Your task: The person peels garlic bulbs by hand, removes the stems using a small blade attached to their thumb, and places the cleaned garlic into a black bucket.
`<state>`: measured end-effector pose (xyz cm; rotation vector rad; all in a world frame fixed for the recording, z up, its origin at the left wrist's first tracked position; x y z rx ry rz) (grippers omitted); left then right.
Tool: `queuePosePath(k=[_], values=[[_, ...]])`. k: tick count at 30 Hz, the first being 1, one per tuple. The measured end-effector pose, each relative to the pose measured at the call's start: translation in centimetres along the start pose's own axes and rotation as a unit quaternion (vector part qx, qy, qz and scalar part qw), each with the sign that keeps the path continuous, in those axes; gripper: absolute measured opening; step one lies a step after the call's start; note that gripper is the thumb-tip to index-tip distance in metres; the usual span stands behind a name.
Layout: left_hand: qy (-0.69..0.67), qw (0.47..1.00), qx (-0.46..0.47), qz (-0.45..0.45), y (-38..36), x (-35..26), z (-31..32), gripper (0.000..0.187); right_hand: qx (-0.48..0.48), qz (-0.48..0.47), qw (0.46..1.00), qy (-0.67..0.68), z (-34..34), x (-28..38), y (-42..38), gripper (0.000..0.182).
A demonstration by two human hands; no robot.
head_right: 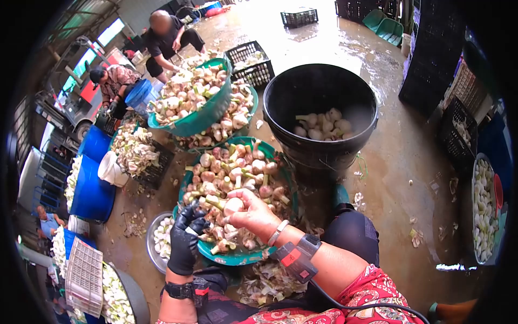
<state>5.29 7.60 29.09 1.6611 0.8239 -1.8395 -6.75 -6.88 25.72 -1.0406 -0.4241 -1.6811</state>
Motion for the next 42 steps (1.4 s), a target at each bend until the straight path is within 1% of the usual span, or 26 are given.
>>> queuePosePath(k=[1,3,4,5,7,8,10,14,16,19,20,21,23,24,25,27,29,31,32,33,35,37,39,40,41,42], values=[[-0.003,0.999,0.004,-0.036,-0.4,0.7,-0.4,0.035,0.014,-0.031,0.998,-0.052,0.5,-0.1,0.3,0.051],[0.089,0.983,0.149,0.057,-0.8,0.1,0.1,0.026,0.077,-0.084,0.99,-0.087,1.8,-0.4,0.3,0.054],[0.316,0.898,0.165,0.256,-0.9,-0.3,0.6,0.02,0.025,-0.208,0.942,-0.263,2.0,-0.1,-0.4,0.058],[0.108,0.981,0.109,0.12,-1.1,-0.2,1.6,0.019,0.011,-0.294,0.873,-0.388,2.2,0.7,-0.8,0.06],[-0.043,0.992,0.111,0.048,-0.1,2.0,1.2,0.02,0.014,-0.326,0.856,-0.401,2.7,1.1,-0.9,0.057],[-0.046,0.992,0.111,0.046,0.1,1.9,1.4,0.02,0.013,-0.324,0.856,-0.403,2.7,1.0,-0.8,0.057],[-0.15,0.986,0.064,-0.025,0.4,1.7,1.4,0.02,-0.003,-0.326,0.87,-0.37,2.4,0.8,-0.5,0.058],[-0.093,0.993,0.056,-0.034,0.5,1.6,0.6,0.02,-0.008,-0.307,0.884,-0.353,2.2,0.3,-0.3,0.063],[-0.109,0.992,0.059,-0.039,0.3,0.8,1.0,0.017,0.009,-0.182,0.941,-0.284,1.7,-0.4,0.1,0.066],[-0.049,0.997,0.06,-0.022,0.5,1.2,0.4,0.017,0.012,-0.162,0.95,-0.266,1.4,-1.4,0.3,0.066],[-0.029,0.997,0.054,-0.036,0.5,1.4,0.3,0.018,0.005,-0.156,0.97,-0.186,1.5,-2.0,0.7,0.066],[-0.037,0.996,0.065,-0.047,0.6,1.4,0.3,0.018,0.016,-0.091,0.994,-0.065,1.4,-2.6,0.6,0.061],[0.022,0.998,0.05,-0.021,0.9,2.3,0.3,0.018,0.003,-0.003,0.998,0.057,1.1,-2.7,0.7,0.051],[0.014,0.998,0.052,-0.026,0.9,2.6,0.3,0.018,0.013,0.014,0.998,0.063,1.3,-2.3,0.7,0.041],[0.051,0.997,0.058,-0.027,0.9,2.5,0.2,0.025,0.02,0.012,0.998,0.056,1.2,-2.1,0.9,0.041],[0.051,0.997,0.056,-0.015,1.3,3.8,-0.5,0.027,0.082,0.118,0.967,0.21,0.9,-2.8,1.3,0.035],[0.08,0.995,0.06,0.023,1.5,4.0,-0.8,0.03,0.103,0.143,0.962,0.208,0.4,-3.1,1.6,0.035],[0.032,0.998,0.045,0.022,0.8,3.6,-0.6,0.028,0.125,0.186,0.956,0.191,0.7,-2.3,1.3,0.033],[-0.008,0.999,0.022,-0.03,0.6,3.6,-0.6,0.028,0.127,0.183,0.952,0.209,0.9,-1.9,1.3,0.03],[-0.006,0.999,0.025,-0.033,0.4,3.0,-0.4,0.028,0.125,0.182,0.952,0.213,1.1,-2.0,1.4,0.03],[-0.081,0.996,0.039,-0.019,0.3,1.8,0.4,0.029,0.068,0.123,0.972,0.19,1.1,-2.1,1.4,0.028],[-0.069,0.996,0.054,-0.014,0.3,2.1,0.4,0.027,0.078,0.112,0.974,0.183,1.3,-2.2,1.2,0.026],[-0.014,0.998,0.058,-0.017,0.4,2.7,0.3,0.023,0.041,0.129,0.983,0.126,1.3,-1.7,0.8,0.026],[0.004,0.998,0.056,-0.009,0.3,2.6,0.2,0.02,0.059,0.186,0.976,0.094,0.7,-1.9,0.8,0.026],[0.119,0.99,0.056,0.048,0.8,3.3,-0.3,0.023,0.147,0.237,0.947,0.161,0.1,-2.5,1.2,0.037],[0.247,0.949,0.078,0.177,1.1,2.9,-0.7,0.026,0.174,0.274,0.927,0.186,0.4,-3.1,0.7,0.037]])
Point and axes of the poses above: each hand's wrist, its own y-axis towards the middle knuckle, its own z-axis out of the palm, x = y × z, the point moved 3 cm from there along y, towards the middle knuckle, and after that the axes turned 3 degrees about z, right-handed, at the moved point
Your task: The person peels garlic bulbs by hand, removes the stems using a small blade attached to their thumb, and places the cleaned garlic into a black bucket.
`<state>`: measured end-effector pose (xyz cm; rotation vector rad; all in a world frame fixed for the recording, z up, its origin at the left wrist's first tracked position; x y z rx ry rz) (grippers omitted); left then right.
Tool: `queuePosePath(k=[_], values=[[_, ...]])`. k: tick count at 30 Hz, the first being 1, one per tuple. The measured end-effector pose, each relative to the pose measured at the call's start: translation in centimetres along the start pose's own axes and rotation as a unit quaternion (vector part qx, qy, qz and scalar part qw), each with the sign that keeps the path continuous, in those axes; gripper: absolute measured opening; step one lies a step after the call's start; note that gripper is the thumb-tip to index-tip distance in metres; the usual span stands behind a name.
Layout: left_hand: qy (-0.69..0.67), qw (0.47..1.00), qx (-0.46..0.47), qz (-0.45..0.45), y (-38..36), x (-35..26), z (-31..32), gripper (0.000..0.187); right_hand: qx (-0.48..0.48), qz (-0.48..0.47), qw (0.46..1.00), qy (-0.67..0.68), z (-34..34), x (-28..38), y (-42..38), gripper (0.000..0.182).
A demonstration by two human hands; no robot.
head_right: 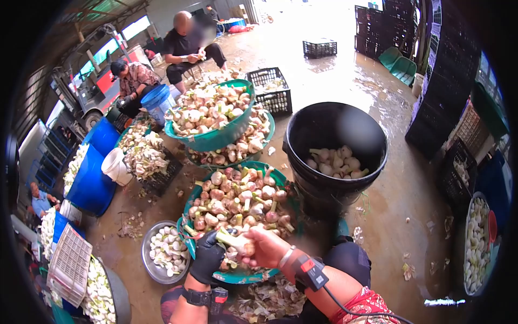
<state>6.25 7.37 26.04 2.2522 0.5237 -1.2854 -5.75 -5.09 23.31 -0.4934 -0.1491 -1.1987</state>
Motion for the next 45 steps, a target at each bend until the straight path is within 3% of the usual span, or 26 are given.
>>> queuePosePath(k=[1,2,3,5,6,9,11,13,15,21,23,24,25,27,29,31,32,33,35,36,37,39,41,42,43,45], values=[[0.135,0.983,0.015,0.126,0.4,-0.4,0.0,0.029,0.029,0.043,0.998,0.026,0.2,-0.9,0.2,0.038],[0.183,0.967,0.039,0.172,0.5,-3.0,0.0,0.034,0.102,0.092,0.99,0.029,0.7,-1.9,0.0,0.037],[0.122,0.979,0.033,0.16,0.4,-1.1,0.5,0.038,0.127,0.112,0.984,0.049,1.4,-2.3,-0.2,0.037],[-0.078,0.995,0.003,-0.064,-0.2,0.1,1.3,0.035,0.091,0.062,0.994,0.014,1.2,-1.7,-0.2,0.033],[-0.281,0.951,-0.029,-0.123,0.1,-0.6,1.6,0.028,0.076,0.007,0.997,0.009,1.8,-0.5,-0.7,0.033],[-0.276,0.939,0.057,-0.198,-0.6,-0.6,0.4,0.025,-0.012,-0.09,0.995,0.037,1.2,1.4,-1.3,0.031],[-0.361,0.91,0.044,-0.198,-0.6,-2.0,1.3,0.029,-0.025,-0.116,0.993,-0.024,0.4,1.6,-1.2,0.029],[-0.389,0.9,-0.022,-0.194,-0.6,-1.3,2.1,0.035,-0.069,-0.125,0.988,-0.062,0.9,1.7,-1.1,0.029],[-0.383,0.906,-0.021,-0.177,0.1,-2.6,2.0,0.043,-0.071,-0.138,0.986,-0.058,0.8,2.0,-0.9,0.031],[-0.336,0.931,-0.048,-0.137,0.2,-2.2,1.5,0.025,-0.147,-0.156,0.975,-0.048,1.8,2.5,-0.9,0.027],[-0.359,0.914,-0.012,-0.187,0.3,-2.9,0.8,0.022,-0.155,-0.247,0.94,-0.178,1.6,2.8,-1.0,0.025],[-0.292,0.949,0.014,-0.117,0.3,-2.5,0.7,0.02,-0.17,-0.299,0.919,-0.195,2.1,2.6,-0.9,0.021],[-0.292,0.949,0.012,-0.117,0.4,-2.7,0.9,0.02,-0.169,-0.298,0.919,-0.196,2.1,2.3,-0.6,0.021],[-0.46,0.872,-0.014,-0.164,0.6,-3.5,2.3,0.022,-0.214,-0.362,0.882,-0.212,1.7,2.2,-0.3,0.017],[-0.444,0.88,-0.024,-0.17,0.4,-3.8,3.0,0.021,-0.22,-0.365,0.889,-0.169,1.1,2.2,-0.1,0.016],[-0.414,0.886,-0.007,-0.211,0.0,-2.6,2.7,0.022,-0.261,-0.403,0.815,-0.325,-0.2,2.3,0.1,0.014],[-0.465,0.866,-0.011,-0.183,-0.1,-0.9,2.1,0.023,-0.234,-0.399,0.847,-0.263,1.3,2.6,-0.9,0.014],[-0.386,0.909,-0.035,-0.153,0.1,-0.3,1.7,0.026,-0.169,-0.388,0.88,-0.215,0.8,2.8,-1.0,0.017],[-0.512,0.816,-0.132,-0.236,0.9,1.0,0.6,0.031,-0.084,-0.365,0.921,-0.11,1.4,2.9,-2.4,0.021],[-0.524,0.812,-0.091,-0.239,1.0,2.4,-0.4,0.035,-0.088,-0.365,0.924,-0.068,2.4,3.3,-3.2,0.025],[-0.396,0.893,-0.098,-0.19,0.5,3.5,-0.9,0.038,-0.08,-0.368,0.925,-0.055,2.0,3.7,-3.9,0.026],[-0.522,0.792,-0.179,-0.261,0.6,2.8,0.1,0.037,-0.039,-0.4,0.916,-0.002,2.2,5.2,-5.6,0.019],[-0.536,0.789,-0.153,-0.258,0.4,3.5,-0.2,0.038,-0.057,-0.457,0.886,0.05,1.5,6.5,-7.0,0.021],[-0.55,0.785,-0.128,-0.255,0.3,3.8,-0.2,0.038,-0.115,-0.485,0.867,-0.004,1.3,7.2,-7.7,0.021],[-0.548,0.786,-0.124,-0.259,0.3,4.1,0.0,0.038,-0.133,-0.441,0.886,-0.059,1.6,7.0,-8.7,0.018],[-0.505,0.809,-0.133,-0.268,1.2,4.3,0.8,0.041,-0.288,-0.328,0.844,-0.31,0.8,6.4,-9.0,0.013]])
Point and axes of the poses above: each hand's wrist, its own y-axis towards the middle knuckle, its own z-axis out of the palm, x = y × z, the point moved 3 cm from there along y, towards the middle knuckle, and after that the axes turned 3 degrees about z, right-handed, at the moved point
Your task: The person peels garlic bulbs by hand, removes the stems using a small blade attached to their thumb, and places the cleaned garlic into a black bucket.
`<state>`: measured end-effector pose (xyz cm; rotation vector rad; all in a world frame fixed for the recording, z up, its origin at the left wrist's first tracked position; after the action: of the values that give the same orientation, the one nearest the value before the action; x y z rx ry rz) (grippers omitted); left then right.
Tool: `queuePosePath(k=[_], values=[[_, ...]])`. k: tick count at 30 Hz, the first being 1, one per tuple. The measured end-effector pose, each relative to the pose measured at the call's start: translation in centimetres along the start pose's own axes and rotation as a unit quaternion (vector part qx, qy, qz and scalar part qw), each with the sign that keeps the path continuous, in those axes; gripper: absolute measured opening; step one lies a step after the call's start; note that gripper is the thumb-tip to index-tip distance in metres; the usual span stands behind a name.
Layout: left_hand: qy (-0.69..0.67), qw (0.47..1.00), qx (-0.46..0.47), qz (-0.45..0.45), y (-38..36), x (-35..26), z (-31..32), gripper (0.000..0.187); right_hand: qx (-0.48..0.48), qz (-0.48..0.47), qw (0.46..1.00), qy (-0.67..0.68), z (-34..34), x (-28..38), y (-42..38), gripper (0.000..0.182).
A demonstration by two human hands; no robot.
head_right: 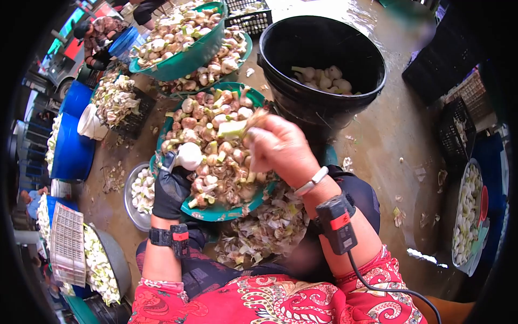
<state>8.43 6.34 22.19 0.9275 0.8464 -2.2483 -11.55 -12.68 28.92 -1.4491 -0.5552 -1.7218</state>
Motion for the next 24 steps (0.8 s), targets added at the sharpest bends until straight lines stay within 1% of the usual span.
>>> queuePosePath(k=[1,2,3,4,5,6,7,8,9,10,11,12,14,15,16,17,18,20,21,22,24], values=[[0.03,0.997,0.072,0.008,1.0,-0.2,0.7,0.04,0.036,0.06,0.993,-0.09,0.3,-0.7,-0.5,0.013],[0.0,0.984,0.177,-0.03,1.5,-1.3,2.8,0.037,0.101,-0.031,0.961,-0.256,0.2,-2.9,-0.3,0.011],[-0.02,0.983,0.181,-0.001,0.9,-2.5,7.3,0.039,0.183,-0.053,0.896,-0.4,0.4,-4.2,-0.8,0.013],[-0.069,0.988,0.136,0.02,0.2,-3.8,11.1,0.039,0.262,-0.077,0.803,-0.53,0.5,-5.2,-1.1,0.015],[-0.23,0.899,0.344,-0.143,0.3,-5.0,13.5,0.035,0.262,-0.067,0.805,-0.527,0.2,-5.5,-1.0,0.015],[-0.076,0.963,0.258,0.012,0.0,-4.9,14.9,0.03,0.283,-0.047,0.789,-0.544,0.1,-5.9,-1.1,0.016],[0.037,0.95,0.3,0.071,1.8,-3.7,13.2,0.028,0.305,-0.031,0.769,-0.561,-0.1,-6.0,-1.3,0.018],[0.153,0.918,0.341,0.131,3.8,-2.1,10.7,0.025,0.248,-0.051,0.818,-0.517,-0.4,-4.3,-1.4,0.014],[0.504,0.774,0.355,0.144,4.3,-0.2,8.8,0.028,0.194,-0.058,0.843,-0.498,-0.6,-3.2,-1.1,0.013],[0.783,0.515,0.321,0.133,4.3,1.9,6.3,0.031,0.138,-0.062,0.867,-0.474,-0.7,-2.4,-0.8,0.012],[0.782,0.572,0.246,0.005,4.0,4.5,3.5,0.034,0.105,-0.078,0.878,-0.46,-0.6,-1.5,-0.7,0.013],[0.762,0.615,0.163,-0.122,3.5,7.5,0.4,0.038,0.105,-0.073,0.88,-0.458,-0.5,-1.5,-0.5,0.013],[0.807,0.564,0.156,-0.077,4.0,13.1,-7.4,0.054,0.057,-0.127,0.859,-0.492,-0.4,-1.7,-0.4,0.016],[0.796,0.588,0.13,-0.053,3.5,14.1,-7.8,0.061,0.058,-0.145,0.857,-0.491,-0.3,-2.0,-0.4,0.017],[0.785,0.61,0.103,-0.028,3.3,14.9,-8.0,0.067,0.066,-0.125,0.858,-0.494,-0.1,-2.1,-0.4,0.018],[0.784,0.611,0.111,0.014,3.4,15.6,-7.6,0.072,0.07,-0.131,0.858,-0.491,0.0,-2.2,-0.4,0.018],[0.783,0.612,0.114,0.012,3.8,16.0,-7.5,0.072,0.075,-0.137,0.859,-0.488,0.1,-2.4,-0.3,0.019],[0.798,0.566,0.115,-0.168,4.7,17.4,-7.6,0.066,0.081,-0.126,0.858,-0.492,0.1,-2.6,-0.2,0.019],[0.809,0.555,0.13,-0.141,5.1,18.3,-8.5,0.059,0.088,-0.119,0.857,-0.493,0.2,-2.8,-0.1,0.02],[0.809,0.556,0.131,-0.14,5.4,18.2,-9.2,0.059,0.088,-0.118,0.857,-0.494,0.3,-2.8,-0.2,0.02],[0.788,0.585,0.13,-0.14,5.9,17.4,-10.6,0.055,0.088,-0.112,0.853,-0.502,0.3,-3.0,-0.2,0.019]])
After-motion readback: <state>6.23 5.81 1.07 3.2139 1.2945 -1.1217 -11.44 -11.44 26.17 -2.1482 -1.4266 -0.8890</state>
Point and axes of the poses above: each hand's wrist, its own y-axis towards the middle knuckle, its own z-axis out of the palm, x = y × z, the point moved 3 cm from there along y, towards the middle knuckle, and after that the axes turned 3 degrees about z, right-handed, at the moved point
